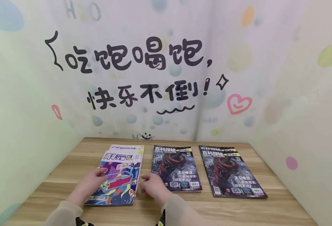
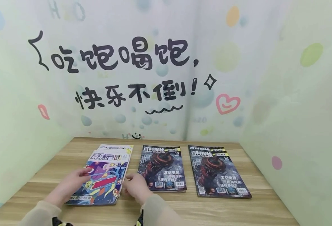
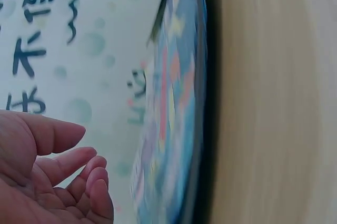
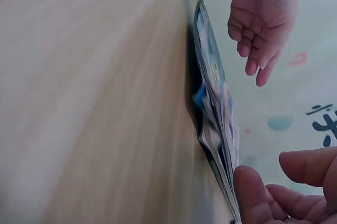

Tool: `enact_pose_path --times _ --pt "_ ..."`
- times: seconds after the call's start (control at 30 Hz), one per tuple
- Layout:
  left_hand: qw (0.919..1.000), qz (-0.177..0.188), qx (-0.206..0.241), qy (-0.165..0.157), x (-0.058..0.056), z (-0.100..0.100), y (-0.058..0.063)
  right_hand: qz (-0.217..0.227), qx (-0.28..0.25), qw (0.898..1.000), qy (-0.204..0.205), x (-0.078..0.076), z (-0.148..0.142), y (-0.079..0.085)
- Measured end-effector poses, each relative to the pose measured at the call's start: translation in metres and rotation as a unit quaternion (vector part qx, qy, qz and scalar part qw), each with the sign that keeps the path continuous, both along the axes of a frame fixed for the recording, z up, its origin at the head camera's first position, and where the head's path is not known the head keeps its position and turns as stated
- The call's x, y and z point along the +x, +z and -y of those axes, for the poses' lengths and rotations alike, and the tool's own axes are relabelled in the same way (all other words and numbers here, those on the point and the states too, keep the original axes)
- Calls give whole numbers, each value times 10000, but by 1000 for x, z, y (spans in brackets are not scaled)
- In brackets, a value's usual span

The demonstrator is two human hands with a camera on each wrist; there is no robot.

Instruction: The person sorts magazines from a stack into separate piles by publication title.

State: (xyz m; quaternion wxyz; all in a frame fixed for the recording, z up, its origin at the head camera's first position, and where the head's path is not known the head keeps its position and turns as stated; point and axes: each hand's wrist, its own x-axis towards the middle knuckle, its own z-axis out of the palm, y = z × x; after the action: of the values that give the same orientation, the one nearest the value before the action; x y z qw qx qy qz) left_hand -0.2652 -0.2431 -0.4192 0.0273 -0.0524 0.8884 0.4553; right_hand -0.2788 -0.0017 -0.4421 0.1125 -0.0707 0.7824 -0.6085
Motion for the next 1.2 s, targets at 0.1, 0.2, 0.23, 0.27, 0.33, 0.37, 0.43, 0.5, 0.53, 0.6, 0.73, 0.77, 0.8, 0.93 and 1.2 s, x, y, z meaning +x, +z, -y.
enact_pose_path --times 0.1,0.2,0.23,0.27,0.33,0.37,0.43,0.5,0.53,0.6,0.73,0.77,0.8,0.93,1.2 --pt "10000 -39 76 -7 -4 -20 0 -197 16 9998 -75 -4 -16 1" --pt "9998 -116 179 -11 -7 -40 -2 -310 25 9995 -84 -8 -32 2" --pt "9996 -162 217 1 -7 -47 -2 -357 68 9993 -78 -9 -37 1" --pt "9995 -172 274 8 -8 -53 -3 -383 127 9992 -79 -11 -42 1" --pt "9991 -207 380 -33 -9 -66 -3 -447 279 9985 -111 -14 -53 0" --pt "9989 -253 392 -71 -9 -72 -3 -482 325 9982 -130 -16 -58 -1" --pt "9983 -322 462 -133 -11 -83 -3 -488 420 9977 -209 -19 -68 -2" --pt "9976 -391 543 -205 -13 -94 -4 -504 446 9973 -286 -22 -77 -4" --pt "9970 -443 585 -250 -14 -100 -5 -508 485 9970 -328 -23 -82 -4" --pt "9956 -467 742 -316 -16 -110 -8 -480 534 9967 -390 -25 -91 -5" --pt "9907 -492 1177 -476 -21 -129 -12 -591 623 9950 -513 -29 -109 -7" --pt "9897 -501 1249 -489 -22 -133 -14 -662 667 9941 -539 -30 -112 -7" --pt "9888 -512 1308 -496 -23 -138 -15 -705 675 9935 -584 -31 -116 -8" --pt "9853 -470 1572 -478 -28 -154 -18 -729 563 9929 -749 -36 -129 -10" --pt "9806 -479 1889 -210 -33 -177 -26 -479 518 9918 -1062 -38 -151 -9"
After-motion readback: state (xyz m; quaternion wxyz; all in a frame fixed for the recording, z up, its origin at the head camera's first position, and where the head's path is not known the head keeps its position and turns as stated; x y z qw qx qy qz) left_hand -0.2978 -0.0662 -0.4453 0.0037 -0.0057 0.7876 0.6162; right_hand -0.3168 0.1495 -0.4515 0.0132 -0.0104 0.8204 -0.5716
